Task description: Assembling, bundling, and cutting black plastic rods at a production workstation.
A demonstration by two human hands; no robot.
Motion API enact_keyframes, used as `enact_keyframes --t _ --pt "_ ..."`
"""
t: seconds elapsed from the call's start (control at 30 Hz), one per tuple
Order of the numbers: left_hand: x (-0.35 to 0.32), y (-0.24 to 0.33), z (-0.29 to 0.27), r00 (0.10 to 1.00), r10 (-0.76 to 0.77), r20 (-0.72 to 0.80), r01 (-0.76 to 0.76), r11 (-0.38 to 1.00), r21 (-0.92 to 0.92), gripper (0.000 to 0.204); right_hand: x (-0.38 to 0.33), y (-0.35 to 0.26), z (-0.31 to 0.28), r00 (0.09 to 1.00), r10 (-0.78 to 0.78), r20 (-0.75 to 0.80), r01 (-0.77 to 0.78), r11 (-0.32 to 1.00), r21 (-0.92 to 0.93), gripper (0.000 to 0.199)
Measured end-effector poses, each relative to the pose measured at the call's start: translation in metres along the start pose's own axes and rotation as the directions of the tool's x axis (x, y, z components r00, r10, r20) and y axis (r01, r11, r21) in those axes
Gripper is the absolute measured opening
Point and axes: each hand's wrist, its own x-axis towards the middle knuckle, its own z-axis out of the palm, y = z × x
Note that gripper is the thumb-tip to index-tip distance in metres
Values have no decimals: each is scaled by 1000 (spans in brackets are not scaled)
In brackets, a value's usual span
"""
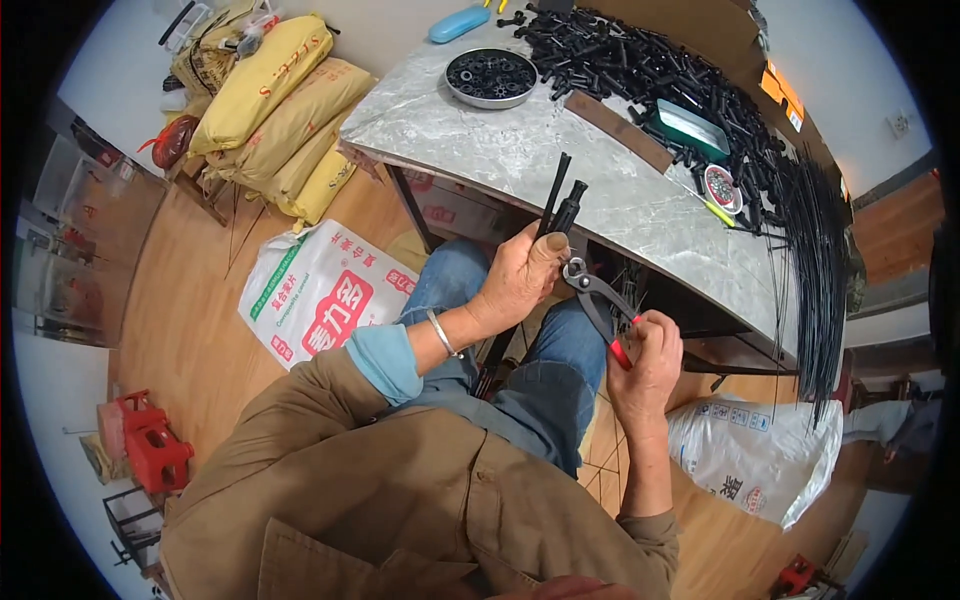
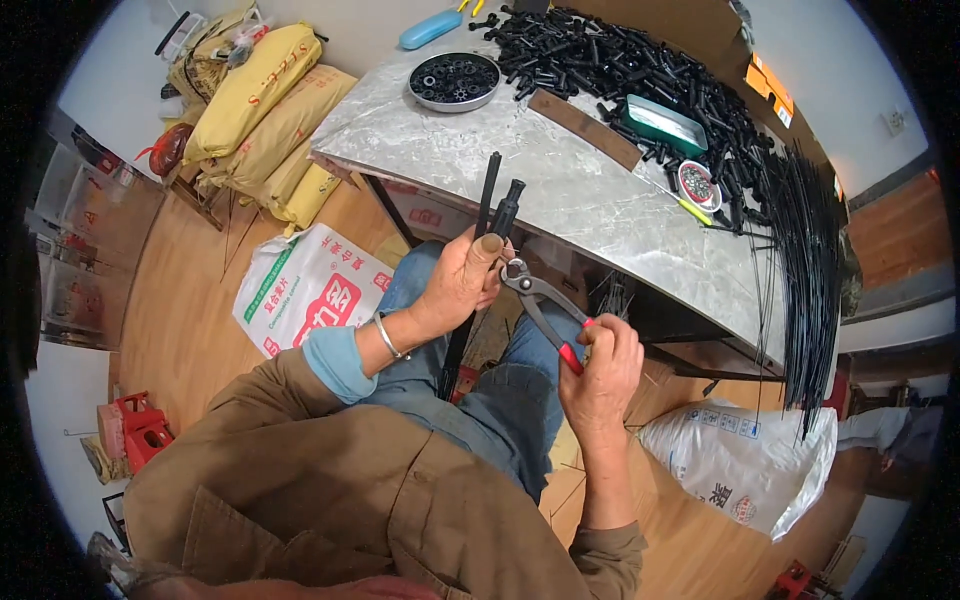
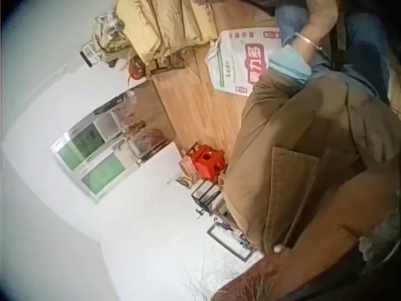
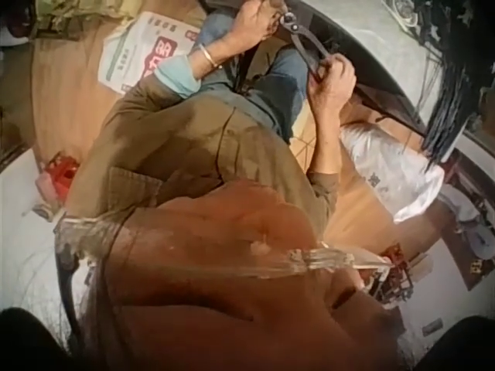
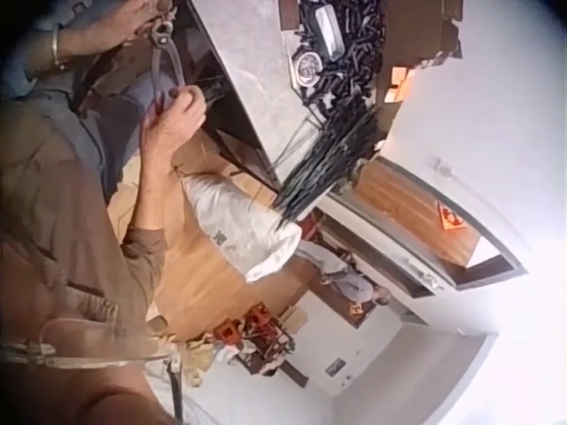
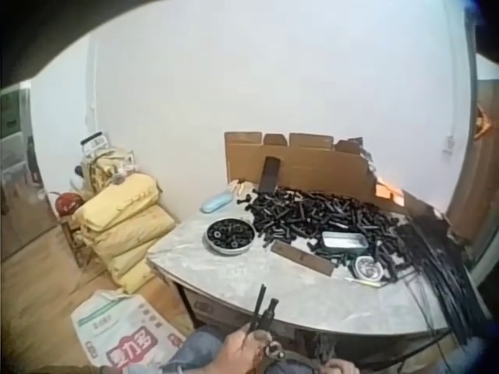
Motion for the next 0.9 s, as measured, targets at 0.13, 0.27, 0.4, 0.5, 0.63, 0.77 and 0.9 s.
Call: enact_keyframes --t 0.13,0.27,0.4,0.5,0.63,0.77,0.9 --pt "-3 2 5 999 6 -32 -4 999 48 48 11 4 -8 996 -85 13 86 987 -132 39" --pt "-3 3 3 999 18 -41 -16 999 33 47 13 10 -12 987 -151 48 156 979 -131 31" --pt "-2 5 3 999 48 -20 -46 996 79 47 4 8 -17 875 41 483 -299 830 471 27" --pt "-5 6 7 997 78 11 -79 993 93 47 -15 6 -28 392 -225 892 -875 -389 287 28" --pt "-4 2 7 997 70 20 -72 989 128 51 10 -5 -26 324 25 946 -832 485 272 36" --pt "-10 10 6 999 35 18 -36 996 81 55 2 -13 -9 917 -65 395 -21 978 209 51" --pt "-9 12 -1 999 34 -29 -30 992 125 60 -5 -25 -11 881 65 468 -216 936 277 50"
